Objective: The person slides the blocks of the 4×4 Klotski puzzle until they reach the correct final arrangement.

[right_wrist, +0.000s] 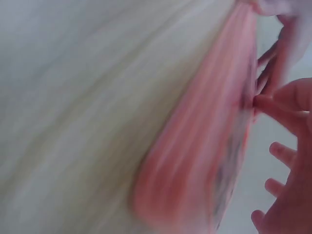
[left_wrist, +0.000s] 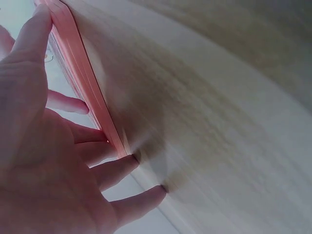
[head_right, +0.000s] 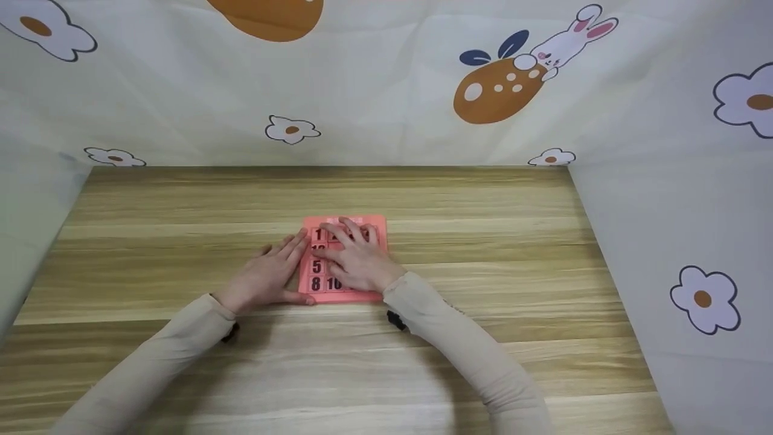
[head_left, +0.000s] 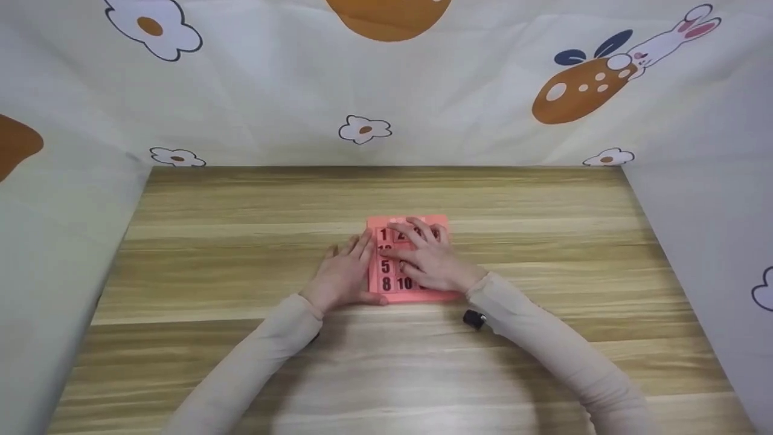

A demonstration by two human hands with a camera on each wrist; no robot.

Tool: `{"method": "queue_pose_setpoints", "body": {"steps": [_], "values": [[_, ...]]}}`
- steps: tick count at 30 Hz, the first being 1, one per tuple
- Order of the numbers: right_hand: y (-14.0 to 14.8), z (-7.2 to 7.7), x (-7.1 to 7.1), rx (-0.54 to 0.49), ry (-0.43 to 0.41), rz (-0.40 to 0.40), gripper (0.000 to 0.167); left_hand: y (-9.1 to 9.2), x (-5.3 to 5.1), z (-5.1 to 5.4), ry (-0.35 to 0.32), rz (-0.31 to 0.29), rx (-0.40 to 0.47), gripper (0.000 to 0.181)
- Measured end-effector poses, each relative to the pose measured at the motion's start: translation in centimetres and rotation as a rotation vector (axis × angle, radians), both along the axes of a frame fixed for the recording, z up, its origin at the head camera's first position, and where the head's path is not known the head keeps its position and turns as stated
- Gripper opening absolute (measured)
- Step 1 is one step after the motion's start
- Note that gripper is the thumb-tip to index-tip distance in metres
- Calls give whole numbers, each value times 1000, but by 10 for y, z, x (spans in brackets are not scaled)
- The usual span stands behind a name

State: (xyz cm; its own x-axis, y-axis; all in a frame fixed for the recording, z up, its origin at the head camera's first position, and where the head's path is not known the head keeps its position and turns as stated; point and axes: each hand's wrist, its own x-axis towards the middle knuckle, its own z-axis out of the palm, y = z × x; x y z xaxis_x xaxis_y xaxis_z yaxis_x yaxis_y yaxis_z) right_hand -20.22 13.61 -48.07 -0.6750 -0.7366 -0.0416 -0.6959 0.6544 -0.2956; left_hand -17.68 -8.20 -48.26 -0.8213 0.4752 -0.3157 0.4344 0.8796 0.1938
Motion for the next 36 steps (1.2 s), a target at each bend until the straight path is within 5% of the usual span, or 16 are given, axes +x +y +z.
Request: {"method": "queue_pose_setpoints", "body": {"steps": [7,15,22,27,36], "values": [[13,1,-1,-97,48,-69,28,-1,0,1,9,0,-4,125],[10,-5,4,-117,-21,127,39,-2,1,0,11,-8,-3,125],[8,-4,2,-72,10,8,41,0,0,1,13,-12,1,124],[15,-2,1,-83,26,-5,45,1,0,1,14,-13,9,125],[28,2,7,-161,5,10,27,0,0,1,12,-11,-14,125]]}}
